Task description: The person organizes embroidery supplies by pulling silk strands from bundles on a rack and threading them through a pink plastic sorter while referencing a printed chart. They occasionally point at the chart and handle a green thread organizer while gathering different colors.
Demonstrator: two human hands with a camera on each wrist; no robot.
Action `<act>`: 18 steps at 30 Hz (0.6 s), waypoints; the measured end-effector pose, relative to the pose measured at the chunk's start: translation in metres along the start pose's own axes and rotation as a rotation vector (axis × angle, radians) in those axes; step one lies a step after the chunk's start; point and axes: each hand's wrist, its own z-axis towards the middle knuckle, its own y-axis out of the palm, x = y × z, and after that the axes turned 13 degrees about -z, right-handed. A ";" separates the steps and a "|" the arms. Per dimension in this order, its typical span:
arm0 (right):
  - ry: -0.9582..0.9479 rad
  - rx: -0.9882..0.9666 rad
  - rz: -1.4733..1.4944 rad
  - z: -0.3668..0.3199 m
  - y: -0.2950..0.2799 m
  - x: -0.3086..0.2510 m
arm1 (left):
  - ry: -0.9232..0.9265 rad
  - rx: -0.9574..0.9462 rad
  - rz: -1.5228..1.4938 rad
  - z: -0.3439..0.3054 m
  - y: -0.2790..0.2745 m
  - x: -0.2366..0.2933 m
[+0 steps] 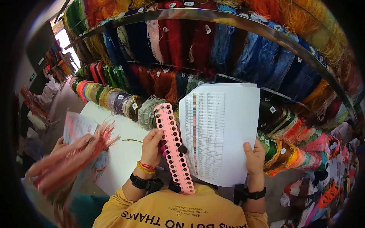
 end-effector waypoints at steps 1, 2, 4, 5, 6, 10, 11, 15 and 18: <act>0.004 0.000 -0.002 0.000 0.000 -0.001 | -0.002 0.004 -0.004 0.000 0.001 0.000; 0.008 -0.001 -0.003 0.001 0.001 -0.002 | -0.002 0.009 -0.008 0.000 0.002 0.001; 0.014 0.000 0.003 0.002 0.002 -0.002 | 0.000 0.016 -0.011 0.001 0.002 0.002; 0.016 0.002 0.009 0.003 0.003 -0.001 | 0.002 0.018 -0.010 0.002 0.001 0.002; 0.018 0.004 0.017 0.004 0.003 -0.001 | 0.003 0.020 -0.009 0.003 0.001 0.002; 0.012 0.001 -0.012 0.007 0.006 -0.005 | 0.008 0.019 0.001 0.004 0.000 0.004; 0.004 -0.001 -0.011 0.009 0.007 -0.004 | 0.008 0.023 0.004 0.004 0.001 0.005; 0.005 -0.033 0.021 0.013 0.012 -0.009 | 0.019 0.071 -0.014 0.002 0.005 0.010; 0.001 -0.070 0.028 0.018 0.019 -0.014 | 0.088 0.116 -0.022 0.001 -0.008 0.010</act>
